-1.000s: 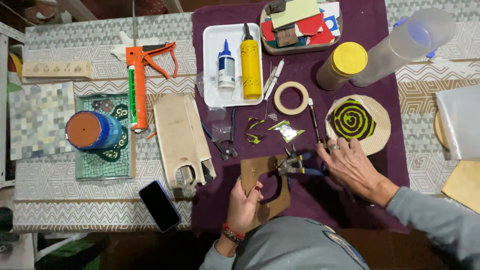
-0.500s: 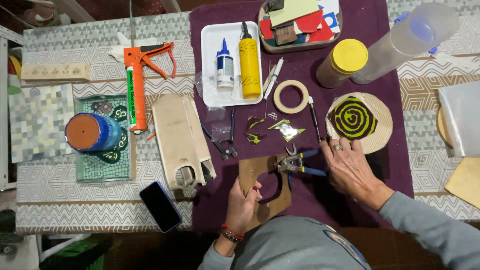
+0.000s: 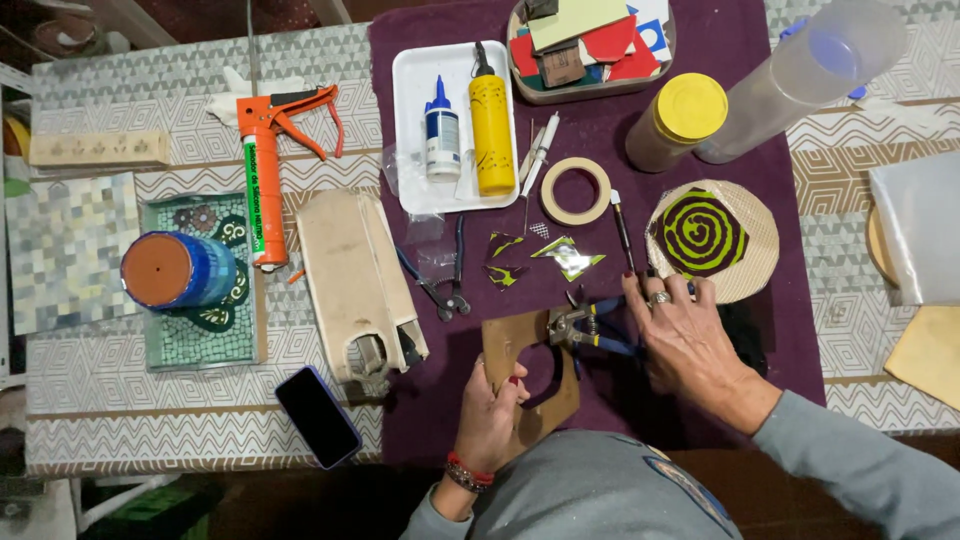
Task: Cutting a circular hole into a piece of cardboard using wire cutters.
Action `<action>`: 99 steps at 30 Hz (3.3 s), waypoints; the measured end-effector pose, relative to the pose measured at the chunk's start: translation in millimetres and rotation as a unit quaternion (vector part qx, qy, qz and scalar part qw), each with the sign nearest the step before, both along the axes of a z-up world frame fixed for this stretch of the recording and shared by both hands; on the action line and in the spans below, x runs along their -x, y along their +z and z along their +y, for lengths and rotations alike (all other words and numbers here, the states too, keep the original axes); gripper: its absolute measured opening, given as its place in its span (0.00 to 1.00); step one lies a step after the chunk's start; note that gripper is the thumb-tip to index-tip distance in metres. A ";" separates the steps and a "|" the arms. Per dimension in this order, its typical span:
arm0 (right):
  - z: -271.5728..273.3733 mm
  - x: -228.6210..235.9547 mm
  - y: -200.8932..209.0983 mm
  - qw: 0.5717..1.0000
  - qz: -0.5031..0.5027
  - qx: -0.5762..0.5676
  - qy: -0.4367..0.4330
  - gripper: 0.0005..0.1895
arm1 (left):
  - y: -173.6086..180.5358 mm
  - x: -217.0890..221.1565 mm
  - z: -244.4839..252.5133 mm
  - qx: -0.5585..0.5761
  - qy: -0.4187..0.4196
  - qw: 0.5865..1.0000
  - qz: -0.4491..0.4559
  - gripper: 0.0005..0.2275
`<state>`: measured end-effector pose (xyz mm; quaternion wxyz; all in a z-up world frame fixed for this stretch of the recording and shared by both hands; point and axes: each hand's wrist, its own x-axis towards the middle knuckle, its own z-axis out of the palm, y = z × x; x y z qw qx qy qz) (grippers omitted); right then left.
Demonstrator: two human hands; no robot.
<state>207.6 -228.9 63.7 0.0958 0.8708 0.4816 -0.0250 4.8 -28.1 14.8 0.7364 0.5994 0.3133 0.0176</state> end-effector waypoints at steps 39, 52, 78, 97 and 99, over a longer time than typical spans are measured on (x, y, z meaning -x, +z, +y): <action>-0.7 -14.6 -18.6 0.997 0.050 0.047 -0.024 0.54 | 21.9 -8.1 -2.1 -0.087 -0.010 0.996 0.010 0.07; -60.6 1.2 -65.2 0.821 0.421 -0.010 -0.385 0.34 | -36.5 20.4 56.9 0.055 0.004 0.997 0.050 0.06; -24.2 11.1 -135.3 0.817 0.103 -0.325 -0.466 0.46 | -31.2 16.9 39.4 0.032 0.047 0.995 0.082 0.07; -148.4 0.0 -197.0 0.773 -0.042 -0.246 -0.583 0.44 | -16.6 11.7 45.8 0.012 0.013 0.996 0.092 0.08; -140.9 14.9 -181.6 0.844 -0.083 -0.287 -0.445 0.43 | -17.1 7.6 48.6 0.019 0.036 0.991 0.130 0.09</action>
